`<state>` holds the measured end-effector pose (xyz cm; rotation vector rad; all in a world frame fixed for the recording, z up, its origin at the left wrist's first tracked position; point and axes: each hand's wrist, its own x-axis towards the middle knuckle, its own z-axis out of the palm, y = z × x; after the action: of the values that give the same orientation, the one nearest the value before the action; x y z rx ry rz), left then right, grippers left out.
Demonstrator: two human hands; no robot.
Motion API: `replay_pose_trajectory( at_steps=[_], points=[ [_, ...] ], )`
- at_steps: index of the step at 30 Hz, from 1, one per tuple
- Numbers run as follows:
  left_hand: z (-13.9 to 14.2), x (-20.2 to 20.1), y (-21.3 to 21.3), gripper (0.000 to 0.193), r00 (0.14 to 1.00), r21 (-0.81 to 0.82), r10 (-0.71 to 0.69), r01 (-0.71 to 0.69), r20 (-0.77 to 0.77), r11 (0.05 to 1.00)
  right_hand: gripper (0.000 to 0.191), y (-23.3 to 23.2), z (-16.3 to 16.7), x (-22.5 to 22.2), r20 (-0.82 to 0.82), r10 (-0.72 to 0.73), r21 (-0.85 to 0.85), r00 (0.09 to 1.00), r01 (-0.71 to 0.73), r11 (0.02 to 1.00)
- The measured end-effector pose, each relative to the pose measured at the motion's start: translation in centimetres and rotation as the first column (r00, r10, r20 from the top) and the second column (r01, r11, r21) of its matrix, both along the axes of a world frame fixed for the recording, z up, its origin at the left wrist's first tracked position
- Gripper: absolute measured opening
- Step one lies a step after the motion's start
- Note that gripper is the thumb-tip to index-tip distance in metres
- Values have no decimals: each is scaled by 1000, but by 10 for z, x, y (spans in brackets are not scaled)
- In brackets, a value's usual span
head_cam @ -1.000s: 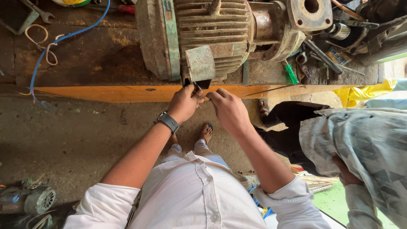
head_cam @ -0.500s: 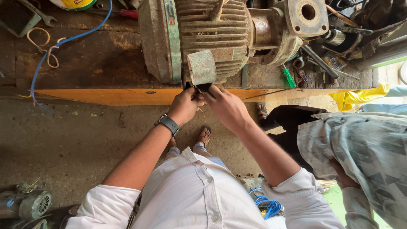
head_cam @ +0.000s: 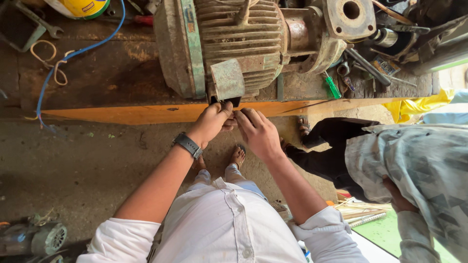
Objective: The person works on an electric motor mounted on a wooden workbench. They use a screwdriver on the motor's terminal box, handle small fiber and wire pieces at the motor's connection area, and use a flat file on a small component while another person assists nearby.
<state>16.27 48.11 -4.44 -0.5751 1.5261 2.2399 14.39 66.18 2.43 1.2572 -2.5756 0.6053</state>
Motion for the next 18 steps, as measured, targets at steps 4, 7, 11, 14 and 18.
replay_pose_trajectory(
  at_steps=[4,7,11,14,18],
  points=[
    [-3,-3,14,36,990,-161,138,-141,-30,977,32,-2,-3,5,19,-26,-82,999,27,996],
    [-5,-1,26,36,972,-166,217,-230,-93,959,22,-7,-14,7,331,-131,-215,935,210,954],
    [-5,2,29,34,963,-142,236,-254,-129,957,25,-17,-29,8,978,169,-203,122,750,630],
    [-6,4,27,34,964,-145,225,-245,-140,959,28,-13,-23,12,971,240,-160,10,774,613],
    [-10,3,24,33,962,-171,194,-227,-191,959,32,5,9,27,551,-280,-231,786,466,854]
  ],
)
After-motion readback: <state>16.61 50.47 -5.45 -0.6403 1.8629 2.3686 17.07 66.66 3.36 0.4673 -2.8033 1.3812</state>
